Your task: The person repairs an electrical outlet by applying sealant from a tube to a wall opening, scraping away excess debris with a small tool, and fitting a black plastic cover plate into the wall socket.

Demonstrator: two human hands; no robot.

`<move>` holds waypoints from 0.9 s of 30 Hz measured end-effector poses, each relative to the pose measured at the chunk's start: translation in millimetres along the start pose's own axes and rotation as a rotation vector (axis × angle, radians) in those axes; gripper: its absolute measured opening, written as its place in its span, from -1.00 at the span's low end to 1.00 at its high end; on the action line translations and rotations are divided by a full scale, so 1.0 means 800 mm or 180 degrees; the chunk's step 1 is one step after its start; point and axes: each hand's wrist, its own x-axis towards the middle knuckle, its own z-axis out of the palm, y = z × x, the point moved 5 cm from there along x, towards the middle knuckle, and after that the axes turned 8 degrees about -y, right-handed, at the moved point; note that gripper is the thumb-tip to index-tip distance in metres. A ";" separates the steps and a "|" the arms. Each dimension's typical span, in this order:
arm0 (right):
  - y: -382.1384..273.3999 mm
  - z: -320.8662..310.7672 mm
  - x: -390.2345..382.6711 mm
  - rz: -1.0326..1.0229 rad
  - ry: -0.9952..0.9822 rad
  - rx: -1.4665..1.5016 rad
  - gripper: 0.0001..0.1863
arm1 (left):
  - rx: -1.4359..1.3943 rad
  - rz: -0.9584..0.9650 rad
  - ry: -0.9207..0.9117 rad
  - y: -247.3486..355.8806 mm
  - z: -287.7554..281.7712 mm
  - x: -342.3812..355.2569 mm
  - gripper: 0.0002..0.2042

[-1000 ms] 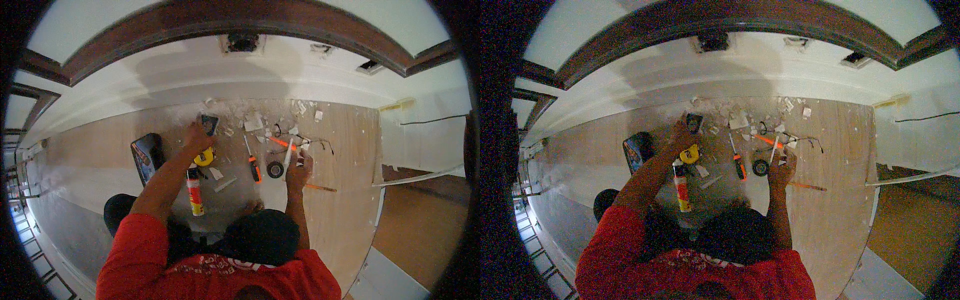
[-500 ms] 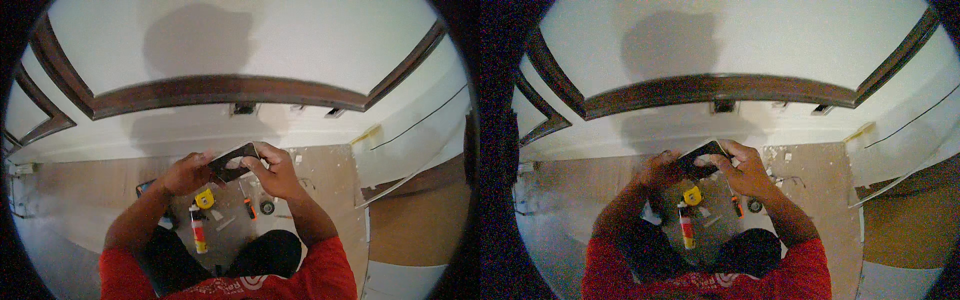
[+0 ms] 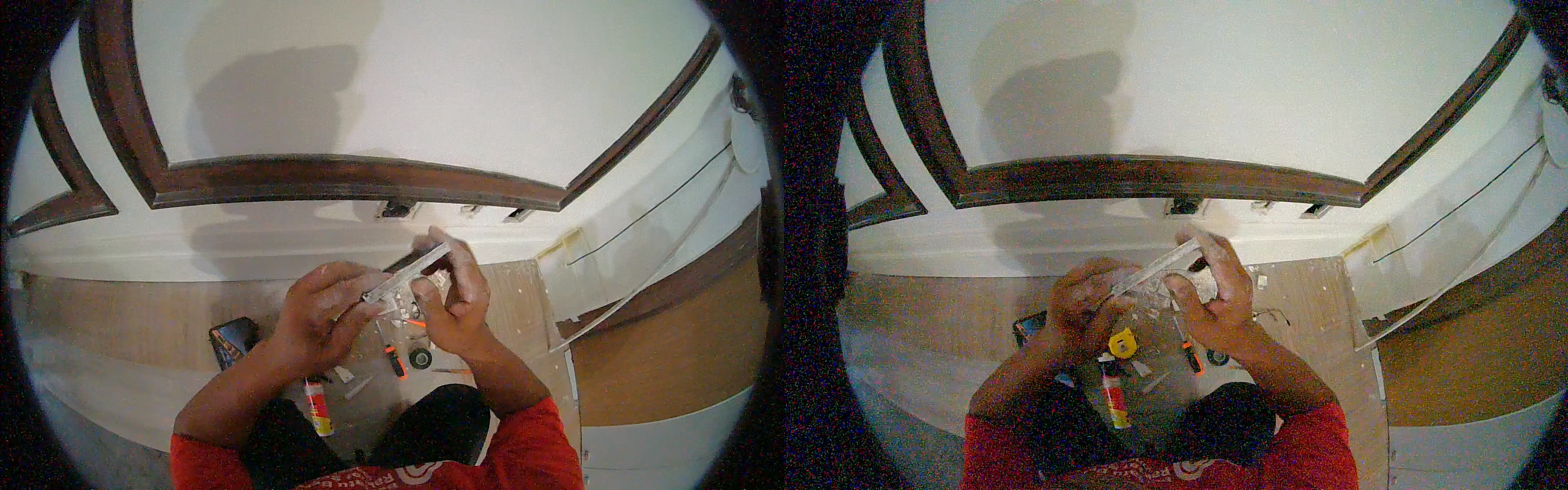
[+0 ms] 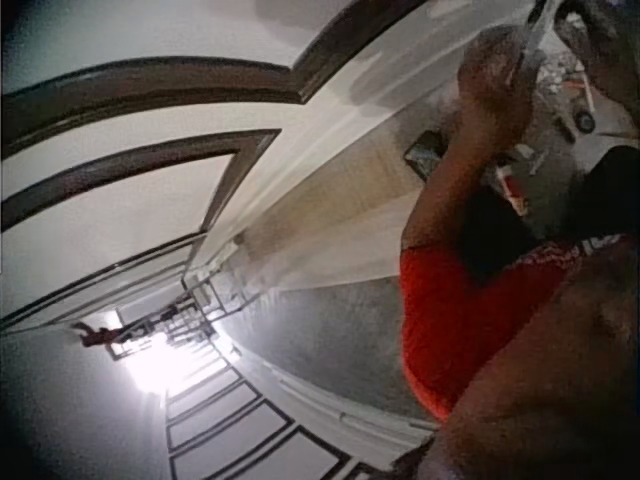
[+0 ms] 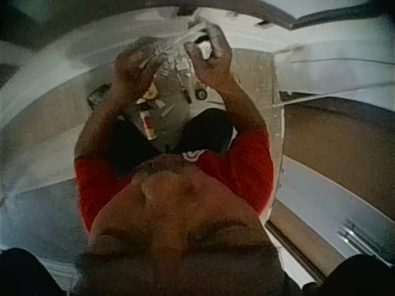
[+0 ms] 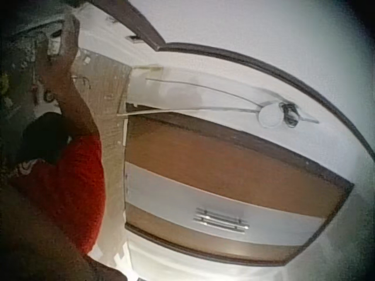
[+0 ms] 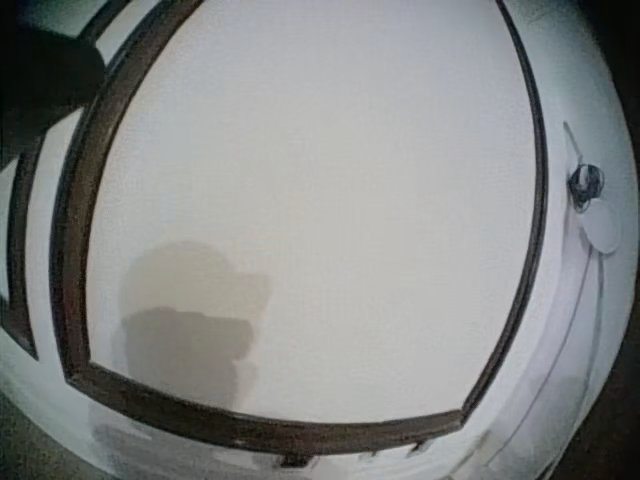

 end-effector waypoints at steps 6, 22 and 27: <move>-0.024 0.010 0.028 -0.0447 0.0245 0.0121 -0.52 | -0.0031 -0.0136 0.0375 -0.018 -0.022 0.003 -0.65; 0.025 0.014 0.012 -0.0454 -0.0041 -0.0182 -0.70 | -0.0163 -0.0144 0.0060 -0.022 -0.016 0.003 -0.69; 0.006 0.013 0.013 -0.0896 -0.0163 -0.0269 -0.70 | 0.0200 -0.0349 -0.0268 -0.032 -0.004 -0.003 -0.77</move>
